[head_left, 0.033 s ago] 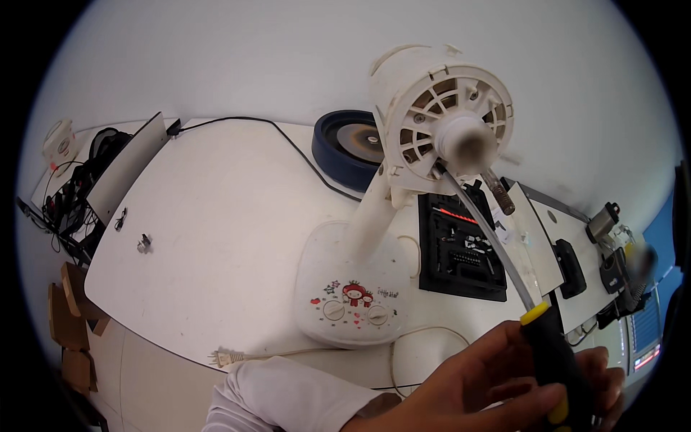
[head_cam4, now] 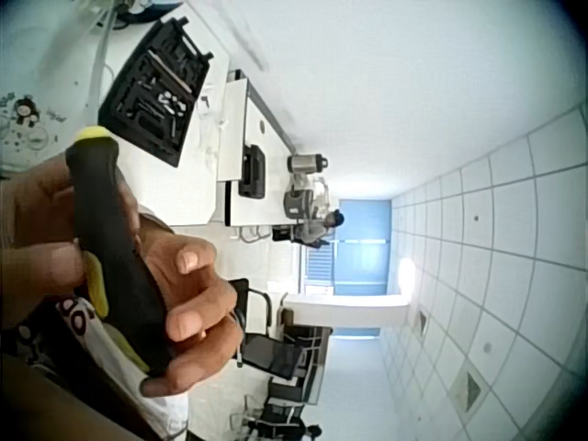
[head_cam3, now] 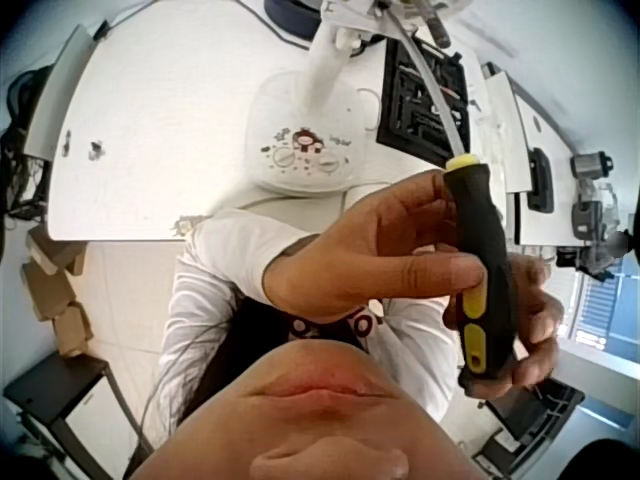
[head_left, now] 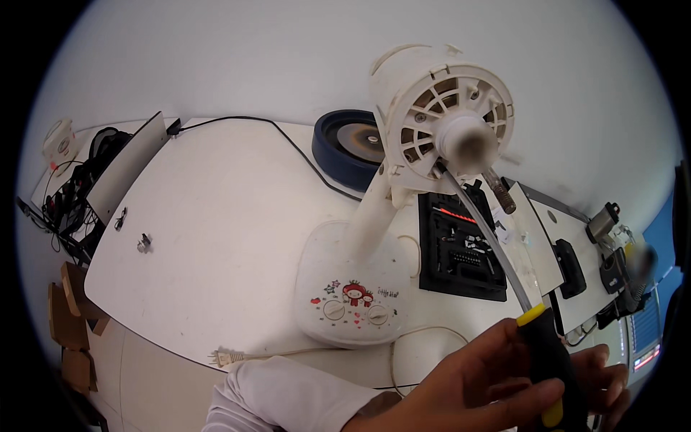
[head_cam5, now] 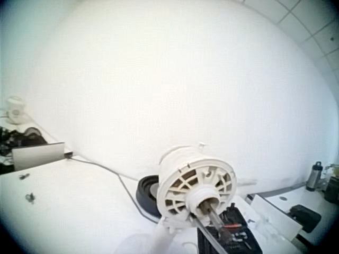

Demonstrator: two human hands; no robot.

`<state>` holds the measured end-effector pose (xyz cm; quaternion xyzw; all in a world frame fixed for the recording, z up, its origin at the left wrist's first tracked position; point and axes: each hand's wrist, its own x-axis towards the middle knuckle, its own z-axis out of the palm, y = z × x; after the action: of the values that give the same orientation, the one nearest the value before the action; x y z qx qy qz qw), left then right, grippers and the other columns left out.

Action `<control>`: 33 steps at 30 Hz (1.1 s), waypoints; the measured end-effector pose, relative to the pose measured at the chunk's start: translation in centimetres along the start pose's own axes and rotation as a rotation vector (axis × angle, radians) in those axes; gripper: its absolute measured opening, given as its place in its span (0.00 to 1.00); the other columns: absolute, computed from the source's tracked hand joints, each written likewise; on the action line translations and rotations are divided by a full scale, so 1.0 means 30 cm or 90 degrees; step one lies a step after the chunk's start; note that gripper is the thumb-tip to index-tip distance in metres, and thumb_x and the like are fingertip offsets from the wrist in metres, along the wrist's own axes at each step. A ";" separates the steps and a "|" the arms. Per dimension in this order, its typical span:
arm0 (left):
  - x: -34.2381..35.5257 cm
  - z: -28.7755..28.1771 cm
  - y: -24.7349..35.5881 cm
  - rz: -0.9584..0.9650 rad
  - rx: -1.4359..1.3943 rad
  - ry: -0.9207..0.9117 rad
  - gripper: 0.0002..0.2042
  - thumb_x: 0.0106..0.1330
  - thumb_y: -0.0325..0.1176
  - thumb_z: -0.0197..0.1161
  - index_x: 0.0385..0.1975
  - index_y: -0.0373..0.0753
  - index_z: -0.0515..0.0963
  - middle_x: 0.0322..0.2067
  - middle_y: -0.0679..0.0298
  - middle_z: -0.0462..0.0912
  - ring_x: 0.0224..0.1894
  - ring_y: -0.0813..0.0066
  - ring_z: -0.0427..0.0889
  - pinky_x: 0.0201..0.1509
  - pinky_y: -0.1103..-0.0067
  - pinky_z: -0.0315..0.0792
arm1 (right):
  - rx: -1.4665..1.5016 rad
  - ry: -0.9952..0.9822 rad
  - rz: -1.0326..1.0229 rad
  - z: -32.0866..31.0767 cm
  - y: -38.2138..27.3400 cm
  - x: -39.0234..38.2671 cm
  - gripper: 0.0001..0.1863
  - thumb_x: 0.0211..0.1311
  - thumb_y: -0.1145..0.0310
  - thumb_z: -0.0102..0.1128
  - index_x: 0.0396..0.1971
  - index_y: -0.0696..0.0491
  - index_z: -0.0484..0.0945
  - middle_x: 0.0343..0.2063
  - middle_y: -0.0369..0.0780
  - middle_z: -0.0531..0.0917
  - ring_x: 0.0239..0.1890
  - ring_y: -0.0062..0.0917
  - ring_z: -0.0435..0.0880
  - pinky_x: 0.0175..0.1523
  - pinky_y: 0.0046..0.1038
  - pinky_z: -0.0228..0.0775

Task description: The person holds a speaker and uses a screwdriver to pry and adjust the rubber surround along the rim. They rotate the speaker to access different sections and continue working on the edge. The person then sets the speaker aside and briefly uses the screwdriver on a white desk fan.

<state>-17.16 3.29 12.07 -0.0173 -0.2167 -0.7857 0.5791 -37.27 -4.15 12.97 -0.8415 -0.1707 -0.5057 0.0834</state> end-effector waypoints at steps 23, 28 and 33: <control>0.013 -0.009 0.038 0.008 0.011 -0.051 0.25 0.69 0.37 0.64 0.60 0.33 0.64 0.48 0.57 0.78 0.52 0.72 0.76 0.59 0.73 0.69 | -0.001 0.020 -0.066 0.050 0.016 -0.019 0.26 0.51 0.72 0.73 0.47 0.27 0.79 0.60 0.24 0.67 0.65 0.31 0.63 0.65 0.46 0.57; 0.014 -0.020 0.035 -0.004 0.070 -0.013 0.27 0.68 0.37 0.66 0.60 0.32 0.62 0.46 0.58 0.77 0.49 0.73 0.77 0.56 0.74 0.72 | -0.042 -0.097 -0.014 -0.032 -0.023 -0.010 0.29 0.50 0.72 0.75 0.51 0.29 0.78 0.60 0.26 0.66 0.65 0.32 0.63 0.64 0.44 0.59; 0.013 -0.009 0.024 0.013 0.064 0.020 0.29 0.67 0.35 0.67 0.62 0.33 0.60 0.49 0.55 0.75 0.51 0.72 0.76 0.56 0.72 0.73 | 0.011 -0.040 -0.054 0.015 0.009 -0.011 0.31 0.47 0.75 0.76 0.49 0.26 0.79 0.55 0.24 0.69 0.65 0.28 0.63 0.65 0.43 0.57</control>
<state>-16.56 2.66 12.18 0.0221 -0.2464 -0.7682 0.5905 -36.94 -4.33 12.49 -0.8484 -0.2132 -0.4802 0.0639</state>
